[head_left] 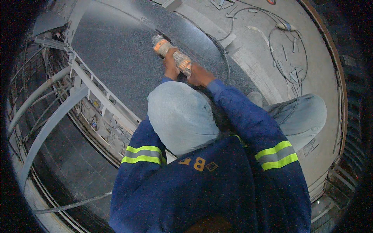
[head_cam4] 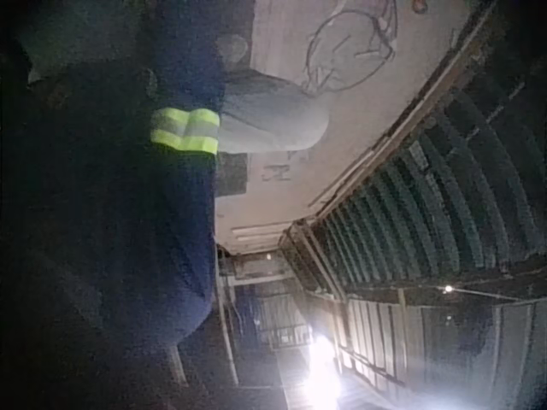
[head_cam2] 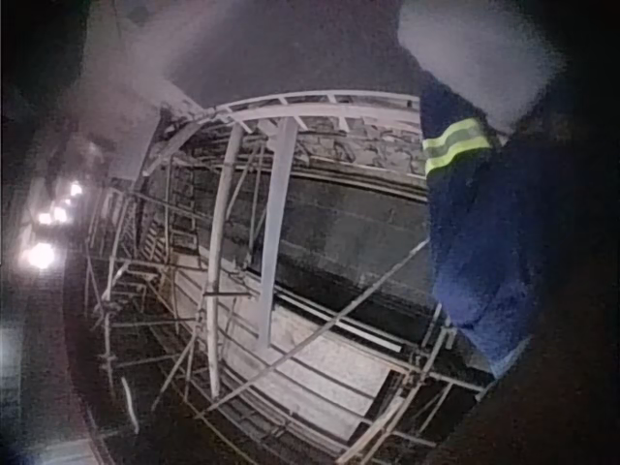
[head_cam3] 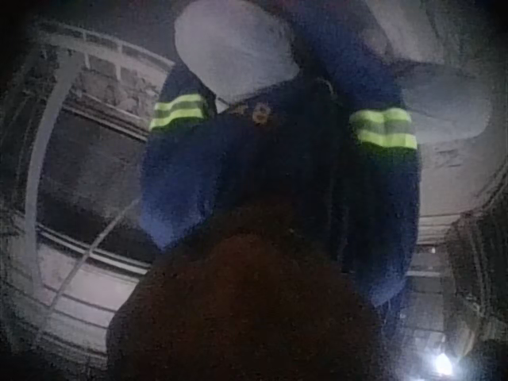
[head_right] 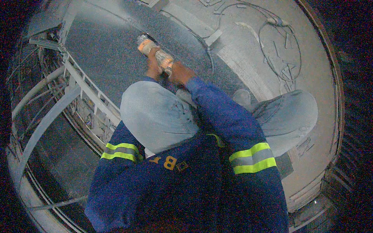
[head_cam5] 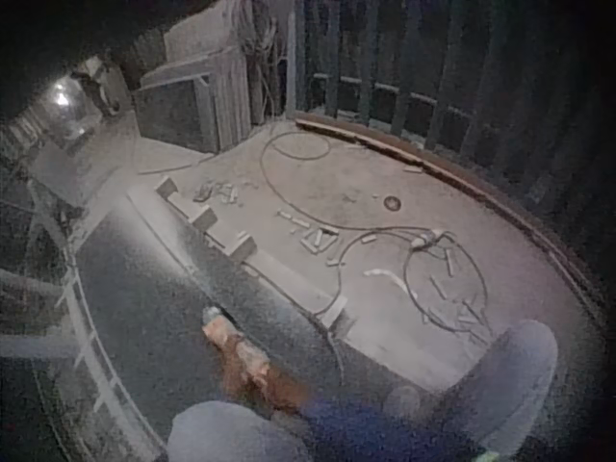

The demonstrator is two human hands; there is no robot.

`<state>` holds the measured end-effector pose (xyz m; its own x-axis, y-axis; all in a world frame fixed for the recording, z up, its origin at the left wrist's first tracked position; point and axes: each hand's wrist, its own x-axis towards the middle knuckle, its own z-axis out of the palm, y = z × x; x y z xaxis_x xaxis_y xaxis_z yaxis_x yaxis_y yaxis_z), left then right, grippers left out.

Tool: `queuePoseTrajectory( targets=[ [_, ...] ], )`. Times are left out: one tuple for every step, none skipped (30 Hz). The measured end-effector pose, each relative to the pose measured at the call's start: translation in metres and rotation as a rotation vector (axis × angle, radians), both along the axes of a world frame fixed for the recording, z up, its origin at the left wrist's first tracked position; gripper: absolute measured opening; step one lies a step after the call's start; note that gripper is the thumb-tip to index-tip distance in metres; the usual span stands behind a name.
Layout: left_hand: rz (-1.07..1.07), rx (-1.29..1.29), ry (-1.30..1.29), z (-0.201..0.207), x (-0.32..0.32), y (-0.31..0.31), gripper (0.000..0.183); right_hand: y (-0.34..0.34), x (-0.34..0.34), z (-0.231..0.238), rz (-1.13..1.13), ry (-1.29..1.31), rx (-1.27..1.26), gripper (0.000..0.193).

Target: The person kneels on the floor and uses an orange power tool to grind a dark flat surface. The tool is moved back and forth across the surface, generating dust. The person continues the grinding motion throughout the clip.

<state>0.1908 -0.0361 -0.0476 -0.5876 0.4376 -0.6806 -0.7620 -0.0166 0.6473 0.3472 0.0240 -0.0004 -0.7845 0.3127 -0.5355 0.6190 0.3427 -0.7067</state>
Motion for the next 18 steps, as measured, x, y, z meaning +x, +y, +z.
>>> queuePoseTrajectory(
  targets=[
    [-0.011, 0.000, 0.028, -0.006, -0.007, -0.002, 0.032, 0.002, -0.007, -0.004, 0.009, 0.013, -0.013, 0.058],
    [-0.022, -0.001, 0.056, -0.012, -0.015, -0.003, 0.031, 0.002, -0.014, -0.007, 0.016, 0.025, -0.025, 0.057],
    [-0.036, 0.000, 0.077, -0.014, -0.020, -0.003, 0.030, 0.002, -0.019, -0.004, 0.022, 0.031, -0.037, 0.056],
    [-0.037, -0.021, 0.063, -0.017, -0.025, -0.003, 0.029, 0.003, -0.024, -0.001, 0.032, 0.014, -0.035, 0.057],
    [-0.038, -0.042, 0.050, -0.019, -0.029, -0.004, 0.028, 0.004, -0.030, 0.002, 0.043, -0.002, -0.032, 0.057],
    [-0.044, -0.062, 0.034, -0.018, -0.031, -0.002, 0.026, 0.007, -0.032, 0.006, 0.048, -0.021, -0.029, 0.058],
    [-0.058, -0.041, 0.038, -0.017, -0.031, -0.002, 0.026, 0.009, -0.032, 0.011, 0.056, -0.040, -0.029, 0.058],
    [-0.072, -0.020, 0.043, -0.015, -0.032, -0.003, 0.025, 0.010, -0.032, 0.015, 0.064, -0.058, -0.028, 0.059],
    [-0.086, 0.000, 0.042, -0.014, -0.030, -0.003, 0.024, 0.011, -0.031, 0.017, 0.071, -0.080, -0.030, 0.059],
    [-0.066, 0.009, 0.023, -0.013, -0.028, -0.002, 0.029, 0.014, -0.030, 0.019, 0.090, -0.093, -0.054, 0.060],
    [-0.046, 0.019, 0.004, -0.011, -0.026, -0.001, 0.034, 0.017, -0.029, 0.022, 0.110, -0.105, -0.078, 0.060],
    [-0.019, 0.023, -0.016, -0.009, -0.024, -0.003, 0.039, 0.017, -0.028, 0.024, 0.136, -0.117, -0.108, 0.061],
    [0.007, -0.001, -0.002, -0.009, -0.019, -0.006, 0.040, 0.014, -0.021, 0.024, 0.105, -0.083, -0.077, 0.061],
    [0.033, -0.026, 0.012, -0.009, -0.012, -0.008, 0.040, 0.008, -0.010, 0.025, 0.075, -0.048, -0.047, 0.061],
    [0.058, -0.048, 0.028, -0.007, -0.006, -0.009, 0.040, 0.003, -0.002, 0.029, 0.043, -0.011, -0.015, 0.061],
    [0.054, -0.056, 0.019, 0.000, 0.002, -0.006, 0.040, 0.002, 0.002, 0.034, 0.028, -0.037, 0.003, 0.061],
    [0.050, -0.065, 0.008, 0.006, 0.009, -0.003, 0.039, 0.002, 0.005, 0.040, 0.012, -0.065, 0.022, 0.062],
    [0.055, -0.078, 0.012, 0.010, 0.009, -0.004, 0.039, 0.001, 0.006, 0.045, 0.004, -0.076, 0.036, 0.063]
  ],
)
